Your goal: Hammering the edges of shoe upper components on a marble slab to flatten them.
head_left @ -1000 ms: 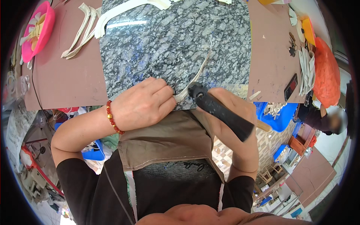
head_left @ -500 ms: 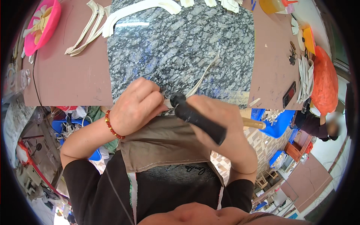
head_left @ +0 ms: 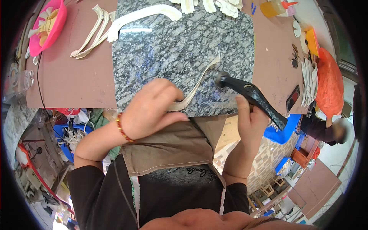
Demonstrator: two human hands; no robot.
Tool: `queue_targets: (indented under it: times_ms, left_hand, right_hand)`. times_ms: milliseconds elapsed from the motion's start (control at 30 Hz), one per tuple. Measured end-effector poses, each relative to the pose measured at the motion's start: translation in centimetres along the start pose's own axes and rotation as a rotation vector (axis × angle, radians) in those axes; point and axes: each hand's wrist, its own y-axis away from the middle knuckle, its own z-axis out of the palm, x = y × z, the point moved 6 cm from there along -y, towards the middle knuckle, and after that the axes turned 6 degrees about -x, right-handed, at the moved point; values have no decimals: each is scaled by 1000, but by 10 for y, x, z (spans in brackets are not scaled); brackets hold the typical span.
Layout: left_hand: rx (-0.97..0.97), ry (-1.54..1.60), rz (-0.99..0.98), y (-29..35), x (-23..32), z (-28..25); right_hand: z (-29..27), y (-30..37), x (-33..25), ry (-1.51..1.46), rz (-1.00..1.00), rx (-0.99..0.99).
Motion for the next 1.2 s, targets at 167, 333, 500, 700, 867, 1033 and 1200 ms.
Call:
queue_targets:
  times_ms: [167, 333, 500, 700, 867, 1033, 1200]
  left_hand:
    - [20, -221, -40, -31, 20, 47]
    - [-27, -57, -50, -37, 10, 44]
    - [55, -276, -259, -38, -24, -60]
    - [-35, -94, -328, -60, -65, -115]
    - [205, 70, -357, -14, -94, -169]
    - [147, -506, -542, 23, -133, -193]
    - [215, -580, -121, -59, -105, -148]
  right_hand:
    - [4, 0, 45, -20, -7, 46]
    - [9, 6, 72, -308, -54, 156]
    - [5, 7, 75, -255, 85, 108]
    - [7, 5, 67, -165, -14, 169]
    - [8, 7, 70, -184, 24, 131]
    - [9, 7, 72, -206, 17, 177]
    - [15, 7, 64, -69, 42, 138]
